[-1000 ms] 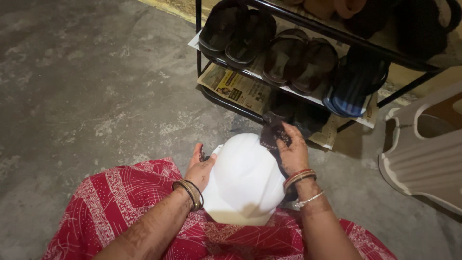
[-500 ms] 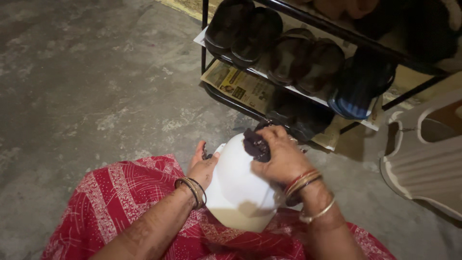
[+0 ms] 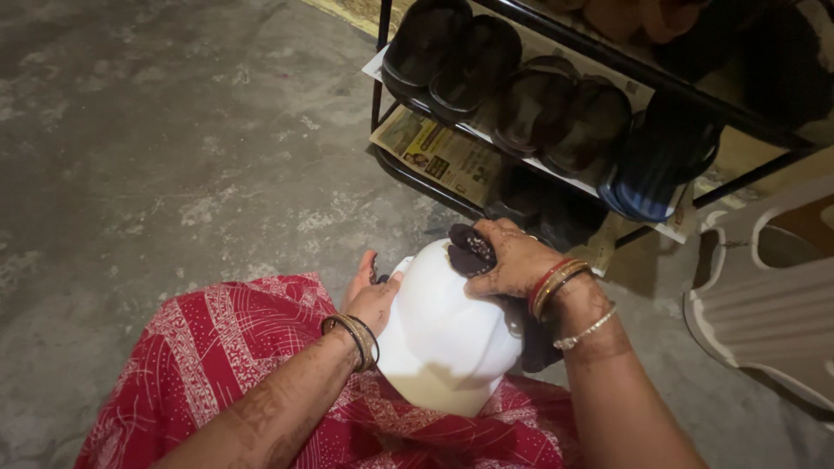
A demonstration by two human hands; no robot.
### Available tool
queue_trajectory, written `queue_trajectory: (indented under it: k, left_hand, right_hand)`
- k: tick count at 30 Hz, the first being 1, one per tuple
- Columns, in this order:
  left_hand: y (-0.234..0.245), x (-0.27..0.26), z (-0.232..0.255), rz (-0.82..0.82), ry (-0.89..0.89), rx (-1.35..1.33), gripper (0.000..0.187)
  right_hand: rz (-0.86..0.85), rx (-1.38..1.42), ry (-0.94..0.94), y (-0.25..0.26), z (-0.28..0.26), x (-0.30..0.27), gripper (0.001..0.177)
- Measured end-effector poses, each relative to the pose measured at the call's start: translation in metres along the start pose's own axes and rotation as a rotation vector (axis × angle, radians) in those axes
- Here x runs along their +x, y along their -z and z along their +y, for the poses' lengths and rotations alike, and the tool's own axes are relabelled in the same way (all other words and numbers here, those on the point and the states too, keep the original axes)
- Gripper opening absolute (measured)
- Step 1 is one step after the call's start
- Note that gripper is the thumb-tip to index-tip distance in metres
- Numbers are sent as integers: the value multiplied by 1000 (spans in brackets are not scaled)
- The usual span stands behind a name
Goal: The person sits on the floor and wipes a dark-colored shoe with a patterned cloth. After cleaning the shoe, the person picks up a white cap and wipes it with the same cloth.
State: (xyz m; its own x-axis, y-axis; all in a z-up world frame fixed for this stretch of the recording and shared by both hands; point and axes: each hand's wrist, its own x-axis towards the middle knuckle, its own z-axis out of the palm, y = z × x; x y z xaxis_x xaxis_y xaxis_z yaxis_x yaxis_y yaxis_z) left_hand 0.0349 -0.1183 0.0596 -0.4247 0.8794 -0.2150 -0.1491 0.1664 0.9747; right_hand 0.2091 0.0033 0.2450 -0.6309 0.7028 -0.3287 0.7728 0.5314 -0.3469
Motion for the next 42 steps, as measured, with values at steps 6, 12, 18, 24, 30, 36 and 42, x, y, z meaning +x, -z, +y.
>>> queue_trajectory:
  k: [6, 12, 18, 24, 30, 36, 42]
  left_hand:
    - [-6, 3, -3, -34, 41, -332, 82]
    - [0, 1, -6, 23, -46, 36, 78]
    - [1, -7, 11, 43, 46, 77, 79]
    - [1, -13, 21, 19, 193, 5, 81]
    - [-4, 4, -6, 5, -110, -175, 80]
    - [-2, -16, 27, 23, 158, -42, 80]
    - [0, -20, 36, 33, 119, 40, 78]
  right_hand:
    - [-54, -73, -41, 3, -11, 0, 103]
    - [-100, -82, -17, 6, -10, 6, 105]
    - [-140, -163, -47, 7, -13, 10, 113]
    - [-154, -163, -61, 7, -15, 11, 117]
    - [-173, -205, -65, 5, -12, 17, 121]
    - [-170, -201, -1, 5, -6, 21, 121]
    - [-184, -214, -26, 5, -9, 20, 121]
